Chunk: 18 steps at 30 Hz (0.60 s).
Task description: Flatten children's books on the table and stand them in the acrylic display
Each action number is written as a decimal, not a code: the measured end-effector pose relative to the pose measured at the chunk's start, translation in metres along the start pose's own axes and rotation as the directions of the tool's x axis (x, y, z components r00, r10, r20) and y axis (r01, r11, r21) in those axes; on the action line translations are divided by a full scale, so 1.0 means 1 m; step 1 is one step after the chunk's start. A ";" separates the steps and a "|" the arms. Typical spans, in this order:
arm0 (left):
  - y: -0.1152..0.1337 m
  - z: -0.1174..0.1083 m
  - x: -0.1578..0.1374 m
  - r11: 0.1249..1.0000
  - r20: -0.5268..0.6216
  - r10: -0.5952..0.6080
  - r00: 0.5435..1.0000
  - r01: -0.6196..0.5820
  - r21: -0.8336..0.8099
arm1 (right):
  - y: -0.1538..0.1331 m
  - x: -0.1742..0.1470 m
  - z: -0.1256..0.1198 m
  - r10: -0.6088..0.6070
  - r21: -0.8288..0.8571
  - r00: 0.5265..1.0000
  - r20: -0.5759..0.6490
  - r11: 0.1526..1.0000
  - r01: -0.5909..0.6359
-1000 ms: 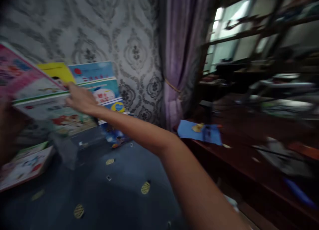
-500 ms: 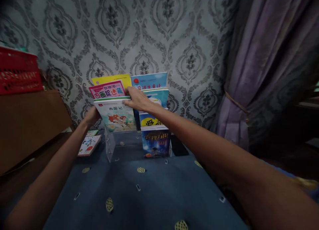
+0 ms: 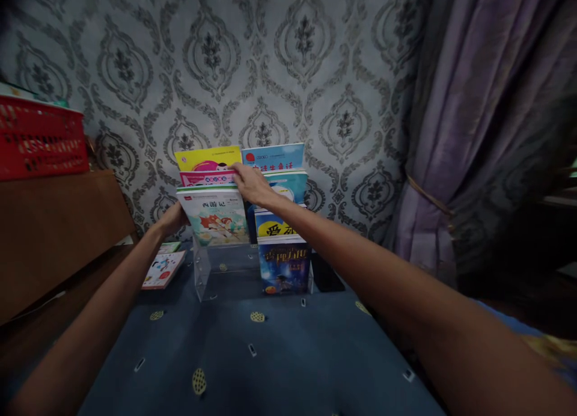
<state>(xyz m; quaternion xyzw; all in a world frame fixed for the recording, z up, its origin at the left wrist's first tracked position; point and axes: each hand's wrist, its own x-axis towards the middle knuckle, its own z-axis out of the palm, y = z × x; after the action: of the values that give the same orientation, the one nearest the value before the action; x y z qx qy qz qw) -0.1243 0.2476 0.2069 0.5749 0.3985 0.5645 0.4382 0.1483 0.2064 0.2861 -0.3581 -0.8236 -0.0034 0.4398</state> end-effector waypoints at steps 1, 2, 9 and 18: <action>0.000 0.001 -0.001 1.000 -0.018 -0.010 1.000 0.011 0.030 | 0.000 0.001 0.000 0.002 -0.007 1.000 0.005 1.000 -0.002; 0.001 0.002 -0.003 0.998 -0.046 -0.014 0.999 0.017 0.055 | 0.000 0.002 0.000 0.006 -0.013 1.000 0.006 1.000 -0.006; -0.006 0.002 -0.020 0.975 -0.235 0.203 0.951 -0.173 0.140 | -0.009 0.003 -0.006 0.085 -0.132 0.995 0.044 0.988 -0.078; -0.003 0.003 -0.027 0.790 -0.006 0.538 0.843 -0.502 0.353 | -0.016 0.006 -0.012 0.092 -0.176 0.992 0.089 0.982 -0.076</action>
<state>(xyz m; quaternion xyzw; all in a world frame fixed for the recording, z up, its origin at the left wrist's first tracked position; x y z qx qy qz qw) -0.1222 0.2223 0.1956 0.6977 0.3380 0.6162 0.1389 0.1458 0.1941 0.3025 -0.4289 -0.8248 -0.0386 0.3664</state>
